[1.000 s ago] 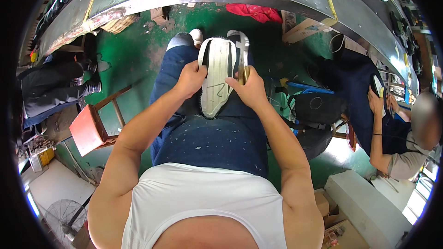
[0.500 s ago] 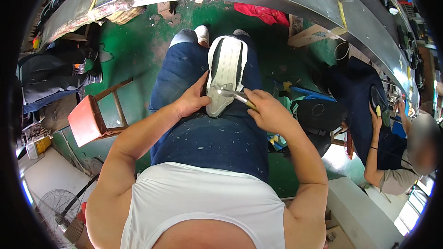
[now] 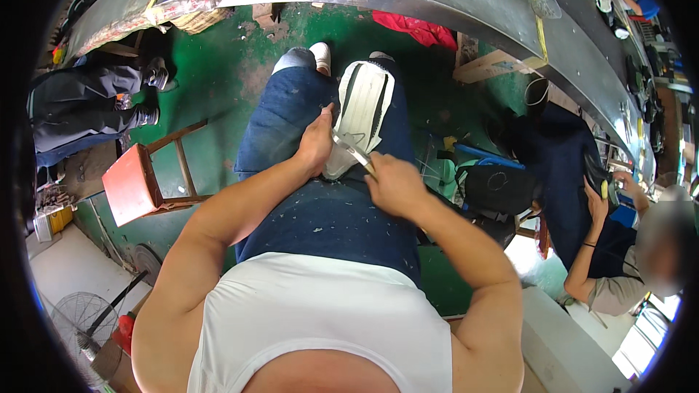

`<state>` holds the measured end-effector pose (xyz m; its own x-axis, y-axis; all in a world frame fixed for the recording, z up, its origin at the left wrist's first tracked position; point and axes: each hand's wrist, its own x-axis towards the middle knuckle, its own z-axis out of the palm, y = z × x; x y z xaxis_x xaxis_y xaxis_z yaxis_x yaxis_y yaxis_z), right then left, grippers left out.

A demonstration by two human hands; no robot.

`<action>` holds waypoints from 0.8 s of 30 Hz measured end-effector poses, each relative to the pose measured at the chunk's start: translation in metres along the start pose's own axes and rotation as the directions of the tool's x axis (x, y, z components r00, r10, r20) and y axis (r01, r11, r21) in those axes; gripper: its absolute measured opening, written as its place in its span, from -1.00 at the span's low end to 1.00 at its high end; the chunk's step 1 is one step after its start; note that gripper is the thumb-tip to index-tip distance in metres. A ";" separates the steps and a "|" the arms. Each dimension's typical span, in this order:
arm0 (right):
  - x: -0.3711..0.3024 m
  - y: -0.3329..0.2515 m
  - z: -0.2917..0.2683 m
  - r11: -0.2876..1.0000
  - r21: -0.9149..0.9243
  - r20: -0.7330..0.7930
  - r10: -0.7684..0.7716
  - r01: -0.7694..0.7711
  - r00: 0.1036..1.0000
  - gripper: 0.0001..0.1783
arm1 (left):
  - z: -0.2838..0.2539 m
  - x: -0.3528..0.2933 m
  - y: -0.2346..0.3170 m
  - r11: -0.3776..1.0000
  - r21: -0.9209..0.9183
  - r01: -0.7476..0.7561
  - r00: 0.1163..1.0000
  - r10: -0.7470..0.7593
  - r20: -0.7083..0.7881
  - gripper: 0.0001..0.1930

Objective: The recorder uses a hand tool to manipulate and secure components of a shoe during assembly on a factory production line.

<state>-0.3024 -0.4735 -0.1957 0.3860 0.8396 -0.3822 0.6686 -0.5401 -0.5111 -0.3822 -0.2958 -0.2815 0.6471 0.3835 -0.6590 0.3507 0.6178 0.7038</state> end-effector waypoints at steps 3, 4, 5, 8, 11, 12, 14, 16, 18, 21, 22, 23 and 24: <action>-0.004 -0.001 -0.002 0.999 0.045 -0.001 0.002 -0.002 1.000 -0.56 | -0.010 0.013 -0.007 0.864 0.416 -0.285 0.949 0.316 -0.007 -0.40; -0.006 0.005 -0.009 0.998 0.062 0.000 -0.026 0.026 1.000 -0.49 | -0.008 0.011 -0.006 0.783 0.535 -0.317 0.928 0.373 0.005 -0.42; -0.005 0.013 -0.019 0.991 0.133 0.134 0.014 -0.032 0.991 -0.37 | -0.006 0.008 -0.002 0.684 0.644 -0.342 0.904 0.426 0.028 -0.43; -0.007 0.011 -0.027 0.979 -0.186 -0.135 -0.110 0.084 0.985 -0.34 | -0.010 0.011 -0.007 0.669 0.646 -0.367 0.899 0.435 0.060 -0.48; 0.018 0.003 -0.035 0.909 -0.416 -0.203 -0.121 0.027 0.972 -0.40 | -0.008 0.011 -0.008 0.487 0.678 -0.551 0.774 0.601 0.197 -0.49; 0.023 0.003 -0.036 0.863 -0.504 -0.256 -0.116 -0.030 0.960 -0.42 | -0.007 0.010 -0.006 0.489 0.676 -0.551 0.774 0.602 0.196 -0.49; 0.028 0.010 -0.033 0.872 -0.486 -0.277 -0.099 -0.051 0.956 -0.53 | -0.008 0.007 0.000 0.373 0.710 -0.597 0.750 0.573 0.329 -0.47; 0.031 0.026 -0.021 0.991 -0.067 -0.188 0.102 -0.117 0.977 -0.62 | -0.011 0.008 0.006 0.339 0.714 -0.613 0.746 0.547 0.381 -0.46; 0.031 0.044 0.004 0.996 -0.006 -0.292 0.080 -0.086 0.953 -0.68 | -0.013 0.007 0.015 0.308 0.717 -0.626 0.743 0.516 0.427 -0.45; 0.023 0.053 0.003 0.990 0.099 -0.263 0.119 -0.096 0.957 -0.72 | -0.010 0.006 0.035 0.145 0.764 -0.629 0.751 0.370 0.547 -0.43; 0.022 0.056 -0.011 0.990 0.103 -0.261 0.125 -0.101 0.957 -0.72 | -0.007 0.004 0.044 0.116 0.797 -0.593 0.791 0.269 0.550 -0.42; 0.023 0.054 -0.033 0.895 0.368 0.017 0.263 -0.250 0.965 -0.72 | -0.005 0.002 0.052 0.079 0.823 -0.562 0.822 0.166 0.545 -0.41; 0.025 0.057 -0.049 0.715 0.551 0.316 0.298 -0.430 0.901 -0.71 | -0.004 0.003 0.056 0.079 0.823 -0.562 0.822 0.163 0.545 -0.41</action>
<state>-0.2236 -0.4809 -0.1972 0.3459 0.5769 -0.7400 -0.0383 -0.7793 -0.6255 -0.3637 -0.2569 -0.2446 0.9585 0.0419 -0.2821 0.2216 -0.7320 0.6442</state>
